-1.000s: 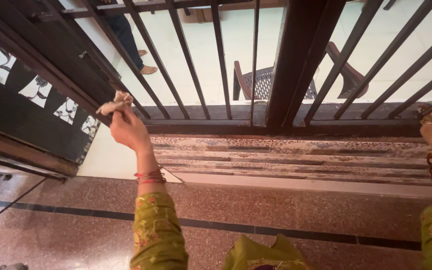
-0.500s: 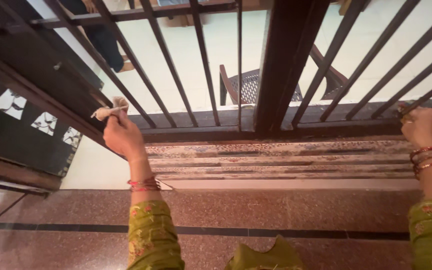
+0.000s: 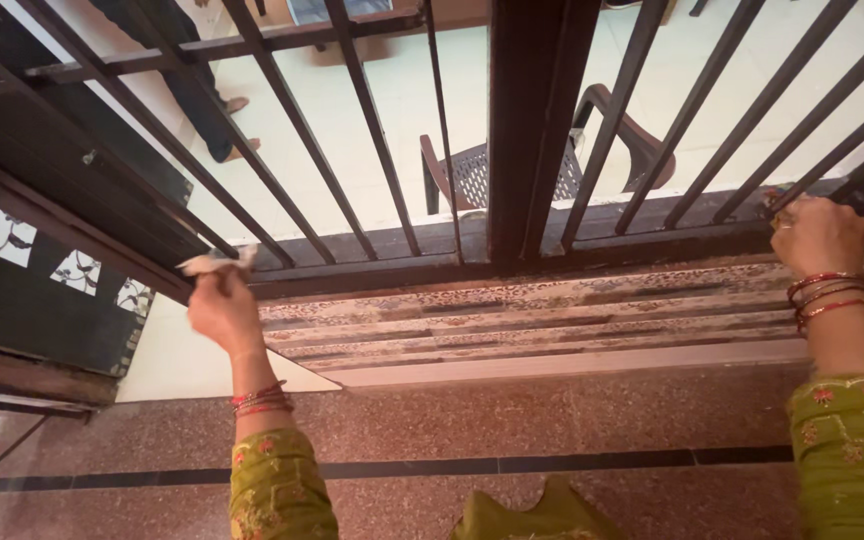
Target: The person cleans the bars and frame of a metal gate by hand using a cloth.
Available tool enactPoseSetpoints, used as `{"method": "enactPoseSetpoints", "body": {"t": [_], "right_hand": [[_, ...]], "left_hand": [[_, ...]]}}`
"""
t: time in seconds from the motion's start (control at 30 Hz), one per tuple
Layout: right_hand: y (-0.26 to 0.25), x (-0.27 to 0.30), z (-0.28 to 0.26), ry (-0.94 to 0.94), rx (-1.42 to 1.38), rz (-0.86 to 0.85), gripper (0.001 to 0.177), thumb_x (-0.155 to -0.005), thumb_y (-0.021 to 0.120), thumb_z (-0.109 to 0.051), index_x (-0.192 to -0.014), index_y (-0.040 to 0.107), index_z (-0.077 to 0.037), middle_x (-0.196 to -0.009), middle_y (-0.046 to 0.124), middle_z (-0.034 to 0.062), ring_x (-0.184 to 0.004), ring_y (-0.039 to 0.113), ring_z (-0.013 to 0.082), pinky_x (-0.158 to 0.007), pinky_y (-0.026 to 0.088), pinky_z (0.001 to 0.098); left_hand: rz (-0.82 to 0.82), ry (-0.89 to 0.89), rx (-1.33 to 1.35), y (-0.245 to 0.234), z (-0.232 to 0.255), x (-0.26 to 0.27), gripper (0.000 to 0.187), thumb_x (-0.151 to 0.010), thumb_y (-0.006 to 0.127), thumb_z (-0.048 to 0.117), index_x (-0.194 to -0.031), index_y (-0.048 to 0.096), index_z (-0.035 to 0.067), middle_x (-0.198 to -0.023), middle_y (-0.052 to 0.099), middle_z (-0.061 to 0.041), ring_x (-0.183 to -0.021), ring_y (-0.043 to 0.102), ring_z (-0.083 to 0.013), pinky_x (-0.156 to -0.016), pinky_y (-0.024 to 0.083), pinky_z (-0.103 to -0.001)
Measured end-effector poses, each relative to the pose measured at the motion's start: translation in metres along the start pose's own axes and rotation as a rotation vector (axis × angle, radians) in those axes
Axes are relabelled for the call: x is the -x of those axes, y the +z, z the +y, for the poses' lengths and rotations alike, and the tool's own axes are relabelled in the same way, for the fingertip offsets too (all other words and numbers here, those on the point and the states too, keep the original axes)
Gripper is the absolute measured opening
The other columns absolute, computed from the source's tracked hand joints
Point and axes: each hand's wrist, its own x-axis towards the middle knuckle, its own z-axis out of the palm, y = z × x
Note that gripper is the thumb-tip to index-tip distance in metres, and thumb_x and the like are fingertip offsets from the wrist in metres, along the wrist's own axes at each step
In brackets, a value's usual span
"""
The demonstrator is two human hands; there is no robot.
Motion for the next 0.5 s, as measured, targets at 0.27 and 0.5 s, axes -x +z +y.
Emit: {"method": "enactPoseSetpoints", "body": {"t": [0.27, 0.5], "right_hand": [[-0.012, 0.005, -0.009, 0.012, -0.042, 0.007, 0.021, -0.091, 0.071, -0.015, -0.109, 0.081, -0.013, -0.099, 0.075, 0.0218, -0.098, 0.071, 0.0436, -0.093, 0.055, 0.0508], [-0.025, 0.012, -0.019, 0.023, -0.039, -0.016, 0.017, -0.091, 0.071, -0.018, -0.104, 0.081, -0.012, -0.104, 0.076, 0.0203, -0.098, 0.071, 0.0433, -0.093, 0.055, 0.0517]], "left_hand": [[0.129, 0.018, 0.01, -0.011, 0.003, -0.02, 0.023, -0.088, 0.063, -0.003, -0.108, 0.073, 0.003, -0.097, 0.075, -0.017, -0.088, 0.074, -0.0356, -0.077, 0.057, -0.046], [-0.096, 0.1, -0.202, 0.021, -0.033, -0.007, 0.019, -0.09, 0.067, 0.007, -0.103, 0.08, 0.009, -0.093, 0.075, -0.018, -0.085, 0.071, -0.0408, -0.078, 0.056, -0.05]]}}
